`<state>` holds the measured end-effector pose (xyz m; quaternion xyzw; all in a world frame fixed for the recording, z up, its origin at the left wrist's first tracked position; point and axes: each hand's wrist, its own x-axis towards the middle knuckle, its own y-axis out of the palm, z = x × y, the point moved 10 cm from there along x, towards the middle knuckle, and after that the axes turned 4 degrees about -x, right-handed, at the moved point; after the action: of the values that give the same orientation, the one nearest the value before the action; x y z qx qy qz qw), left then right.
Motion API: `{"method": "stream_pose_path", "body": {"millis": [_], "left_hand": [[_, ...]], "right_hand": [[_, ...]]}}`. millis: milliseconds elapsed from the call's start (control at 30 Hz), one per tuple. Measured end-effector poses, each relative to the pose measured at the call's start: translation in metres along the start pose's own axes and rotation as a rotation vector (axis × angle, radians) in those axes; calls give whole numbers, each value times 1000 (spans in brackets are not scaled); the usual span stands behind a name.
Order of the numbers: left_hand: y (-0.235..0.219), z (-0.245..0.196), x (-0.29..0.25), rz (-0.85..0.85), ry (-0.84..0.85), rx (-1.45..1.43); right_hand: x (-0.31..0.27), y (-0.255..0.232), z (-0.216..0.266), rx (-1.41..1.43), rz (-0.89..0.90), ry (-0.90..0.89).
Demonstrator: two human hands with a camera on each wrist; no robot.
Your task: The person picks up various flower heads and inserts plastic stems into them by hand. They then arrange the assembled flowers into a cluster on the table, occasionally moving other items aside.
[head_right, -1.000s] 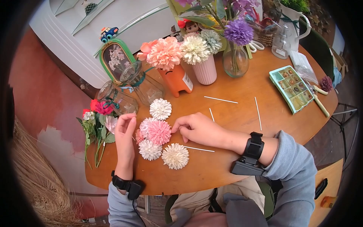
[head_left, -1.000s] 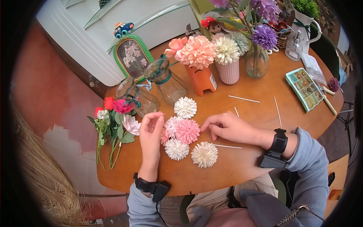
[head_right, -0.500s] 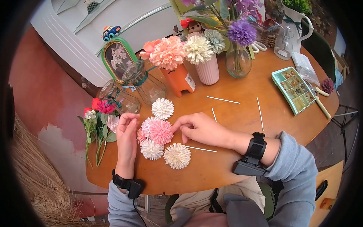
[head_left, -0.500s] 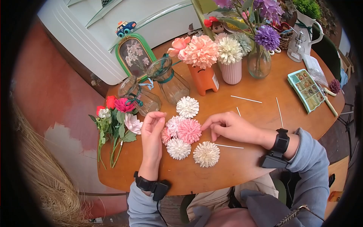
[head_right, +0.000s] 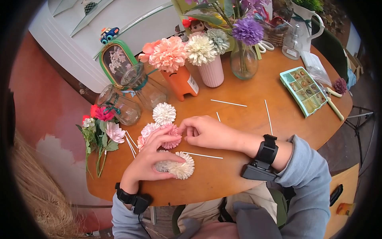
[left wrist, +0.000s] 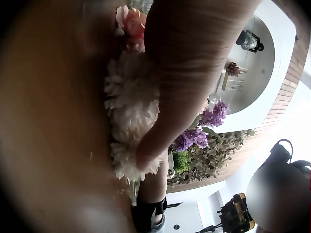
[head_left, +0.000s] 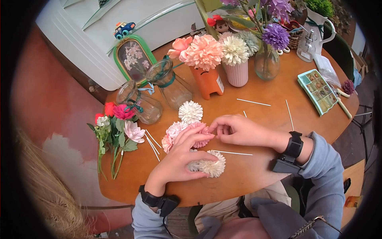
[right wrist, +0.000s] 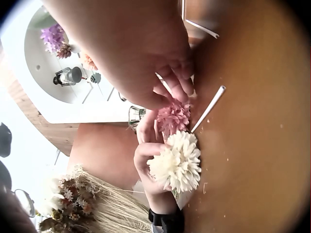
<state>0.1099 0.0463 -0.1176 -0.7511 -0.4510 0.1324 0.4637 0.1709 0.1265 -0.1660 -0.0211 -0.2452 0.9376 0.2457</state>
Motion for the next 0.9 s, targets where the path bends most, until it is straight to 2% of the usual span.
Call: {"method": "stream_pose_path", "body": {"millis": [67, 167, 267, 367, 467, 667, 900], "left_hand": [[-3, 3, -1, -17, -47, 50], [-14, 11, -5, -99, -131, 153], [-23, 18, -9, -214, -169, 178], [-35, 35, -17, -369, -273, 149], [-43, 53, -29, -499, -341, 44], [-45, 60, -31, -529, -363, 3], [-47, 57, -32, -544, -335, 5]], "right_hand": [[-2, 1, 4, -137, 72, -10], [-8, 4, 13, -312, 129, -119], [-11, 4, 23, -387, 83, -158], [-8, 2, 12, -348, 93, -35], [-7, -13, 11, -434, -31, -24], [-14, -26, 24, -817, -196, -123], [-12, -8, 38, -1004, -210, -201]]}}
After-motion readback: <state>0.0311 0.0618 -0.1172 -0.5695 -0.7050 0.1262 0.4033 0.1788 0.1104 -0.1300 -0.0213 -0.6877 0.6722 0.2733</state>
